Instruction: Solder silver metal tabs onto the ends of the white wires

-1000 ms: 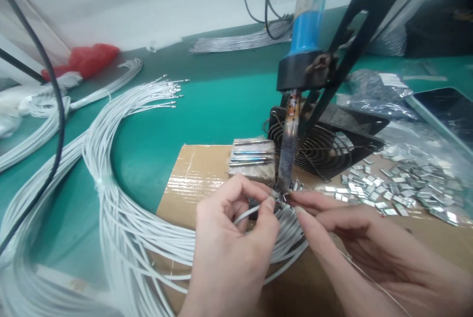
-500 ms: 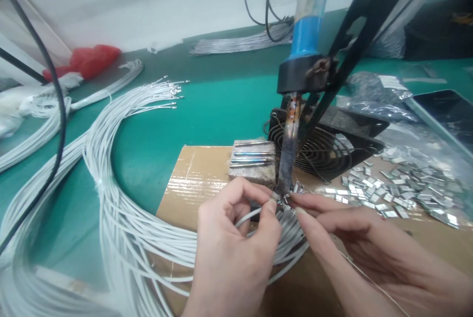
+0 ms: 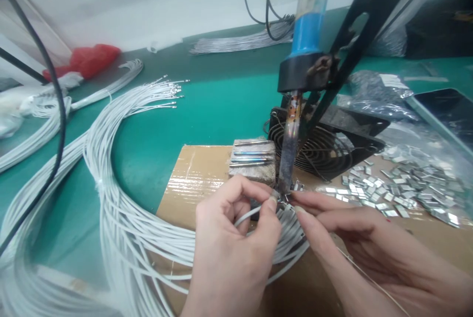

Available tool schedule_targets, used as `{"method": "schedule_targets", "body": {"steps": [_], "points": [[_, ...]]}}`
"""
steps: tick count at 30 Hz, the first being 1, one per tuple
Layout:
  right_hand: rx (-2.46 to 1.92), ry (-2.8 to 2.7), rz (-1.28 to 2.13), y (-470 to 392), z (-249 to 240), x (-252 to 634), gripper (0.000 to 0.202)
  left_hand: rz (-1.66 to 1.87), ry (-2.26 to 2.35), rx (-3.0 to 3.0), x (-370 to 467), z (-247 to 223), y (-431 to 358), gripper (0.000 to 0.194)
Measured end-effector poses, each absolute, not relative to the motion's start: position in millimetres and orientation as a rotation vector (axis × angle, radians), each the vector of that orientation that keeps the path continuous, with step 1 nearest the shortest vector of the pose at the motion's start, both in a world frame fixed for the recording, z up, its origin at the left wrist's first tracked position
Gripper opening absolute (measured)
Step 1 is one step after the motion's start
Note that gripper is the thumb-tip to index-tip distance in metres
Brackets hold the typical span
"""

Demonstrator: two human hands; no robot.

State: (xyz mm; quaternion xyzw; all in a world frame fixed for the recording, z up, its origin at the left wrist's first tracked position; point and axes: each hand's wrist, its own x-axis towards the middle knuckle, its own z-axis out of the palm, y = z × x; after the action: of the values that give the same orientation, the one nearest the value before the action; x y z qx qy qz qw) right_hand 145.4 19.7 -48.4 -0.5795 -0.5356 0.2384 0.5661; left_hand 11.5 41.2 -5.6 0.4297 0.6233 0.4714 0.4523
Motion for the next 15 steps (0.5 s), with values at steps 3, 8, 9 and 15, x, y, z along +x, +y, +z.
{"method": "schedule_targets", "body": {"steps": [3, 8, 9, 15], "points": [[-1.407, -1.207, 0.614, 18.0, -46.7, 143.3, 0.017, 1.160, 1.538, 1.061, 11.2, -5.0, 41.3, 0.011], [-1.443, -1.147, 0.626, 15.4, -46.8, 138.0, 0.018, 1.122, 1.547, 1.059, 9.0, -4.8, 40.7, 0.012], [-1.448, -1.147, 0.627, 15.2, -47.0, 137.3, 0.018, 1.119, 1.550, 1.055, 9.2, -4.9, 41.1, 0.012], [-1.445, -1.175, 0.635, 15.9, -45.2, 139.4, 0.018, 1.153, 1.547, 1.029, 13.7, -4.1, 43.4, 0.011]]}}
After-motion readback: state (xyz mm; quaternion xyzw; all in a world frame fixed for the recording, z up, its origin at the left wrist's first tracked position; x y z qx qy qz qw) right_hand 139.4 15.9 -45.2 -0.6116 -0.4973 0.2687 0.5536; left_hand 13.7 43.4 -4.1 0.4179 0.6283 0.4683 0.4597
